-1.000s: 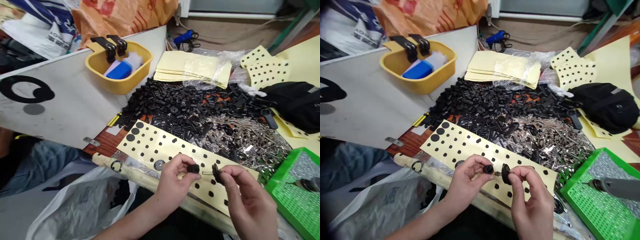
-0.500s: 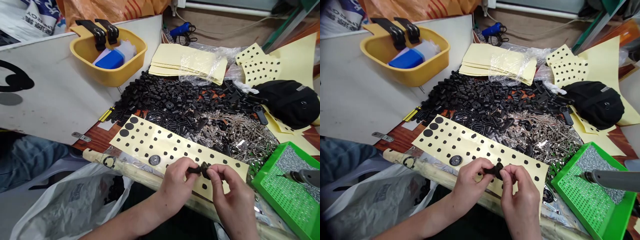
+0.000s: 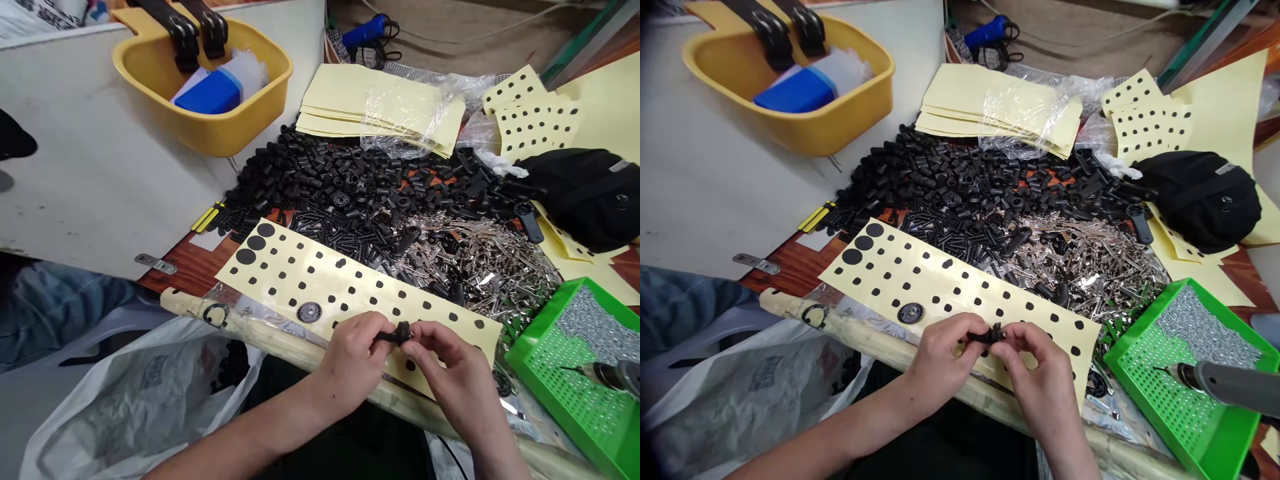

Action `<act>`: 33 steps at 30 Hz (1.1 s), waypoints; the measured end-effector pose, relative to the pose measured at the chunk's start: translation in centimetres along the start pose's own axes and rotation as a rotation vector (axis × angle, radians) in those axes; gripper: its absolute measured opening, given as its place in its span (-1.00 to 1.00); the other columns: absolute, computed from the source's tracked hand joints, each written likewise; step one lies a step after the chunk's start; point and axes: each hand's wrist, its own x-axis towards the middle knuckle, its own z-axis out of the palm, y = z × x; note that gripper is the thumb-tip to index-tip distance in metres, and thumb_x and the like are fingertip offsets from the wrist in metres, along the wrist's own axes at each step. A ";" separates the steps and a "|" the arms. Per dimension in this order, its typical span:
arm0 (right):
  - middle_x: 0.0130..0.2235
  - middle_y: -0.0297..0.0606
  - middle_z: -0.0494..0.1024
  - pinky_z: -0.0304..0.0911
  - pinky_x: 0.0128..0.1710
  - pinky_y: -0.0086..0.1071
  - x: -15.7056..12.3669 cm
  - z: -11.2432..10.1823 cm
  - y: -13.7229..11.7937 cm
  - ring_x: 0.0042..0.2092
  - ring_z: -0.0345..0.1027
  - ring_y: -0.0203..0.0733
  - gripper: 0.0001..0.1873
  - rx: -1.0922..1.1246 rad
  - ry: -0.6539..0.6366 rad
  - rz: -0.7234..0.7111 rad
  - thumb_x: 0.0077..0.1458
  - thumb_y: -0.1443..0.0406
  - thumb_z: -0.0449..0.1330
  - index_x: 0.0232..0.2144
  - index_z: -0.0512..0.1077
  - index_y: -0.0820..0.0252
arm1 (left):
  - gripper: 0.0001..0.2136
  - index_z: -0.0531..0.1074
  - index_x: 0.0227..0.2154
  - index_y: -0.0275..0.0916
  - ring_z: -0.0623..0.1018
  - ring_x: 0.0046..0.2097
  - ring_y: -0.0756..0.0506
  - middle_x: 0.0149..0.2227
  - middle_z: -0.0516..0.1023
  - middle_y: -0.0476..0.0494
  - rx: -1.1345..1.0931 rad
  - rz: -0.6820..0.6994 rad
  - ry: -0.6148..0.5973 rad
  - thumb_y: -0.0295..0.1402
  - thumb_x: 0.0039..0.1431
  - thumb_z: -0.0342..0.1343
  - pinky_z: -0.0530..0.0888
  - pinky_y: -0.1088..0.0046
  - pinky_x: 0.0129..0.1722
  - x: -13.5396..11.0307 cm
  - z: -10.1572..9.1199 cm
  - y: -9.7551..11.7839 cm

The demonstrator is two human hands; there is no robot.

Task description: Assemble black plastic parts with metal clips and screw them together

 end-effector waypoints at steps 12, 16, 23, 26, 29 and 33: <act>-0.36 -0.18 0.65 0.49 -0.29 -0.33 -0.1 -0.4 1.0 -0.35 0.53 -0.13 -0.72 0.209 -0.002 0.093 -0.26 0.25 0.40 -0.38 0.59 0.16 | -0.80 0.38 -0.47 -0.28 0.46 -0.45 -0.01 -0.50 0.48 -0.06 0.021 0.139 -0.061 -0.69 -0.02 -0.05 0.39 0.49 -0.42 -0.2 0.1 -0.1; -0.29 -0.17 0.65 0.51 -0.24 -0.28 0.0 -1.1 1.3 -0.28 0.55 -0.10 -0.75 0.208 -0.069 0.029 -0.18 0.27 0.38 -0.33 0.62 0.13 | -0.88 0.41 -0.47 -0.26 0.48 -0.41 0.00 -0.47 0.50 -0.02 -0.306 -0.238 -0.169 -0.60 -0.05 0.13 0.42 0.50 -0.39 0.0 -0.3 0.7; -0.24 -0.19 0.64 0.51 -0.25 -0.33 0.1 -1.6 1.1 -0.24 0.54 -0.12 -0.75 0.203 -0.092 -0.078 -0.11 0.31 0.35 -0.28 0.61 0.07 | -0.77 0.45 -0.33 -0.34 0.48 -0.46 0.05 -0.37 0.53 -0.07 -0.932 -0.760 -0.269 -0.53 -0.15 0.24 0.46 0.50 -0.42 0.6 -1.2 1.6; -0.24 -0.19 0.64 0.50 -0.23 -0.32 0.0 -1.6 1.2 -0.23 0.54 -0.12 -0.76 0.159 -0.076 -0.125 -0.09 0.30 0.34 -0.27 0.61 0.06 | -0.79 0.44 -0.34 -0.38 0.48 -0.49 0.06 -0.43 0.53 -0.07 -0.920 -0.780 -0.282 -0.49 -0.12 0.24 0.45 0.51 -0.42 0.7 -0.9 1.3; -0.23 -0.16 0.63 0.49 -0.24 -0.29 -0.2 -1.7 1.4 -0.22 0.52 -0.10 -0.77 0.107 -0.064 -0.150 -0.07 0.28 0.34 -0.27 0.60 0.07 | -0.86 0.40 -0.37 -0.35 0.48 -0.55 0.04 -0.57 0.49 0.00 -0.881 -0.776 -0.313 -0.45 -0.03 0.17 0.45 0.49 -0.45 0.6 -0.5 1.0; -0.23 -0.17 0.62 0.48 -0.22 -0.28 -0.4 -1.7 1.8 -0.19 0.51 -0.10 -0.79 0.088 -0.105 -0.145 -0.04 0.28 0.32 -0.27 0.59 0.08 | -0.89 0.34 -0.38 -0.29 0.44 -0.61 0.04 -0.63 0.44 0.06 -0.866 -0.760 -0.335 -0.46 -0.02 0.12 0.44 0.49 -0.55 0.3 -0.2 1.0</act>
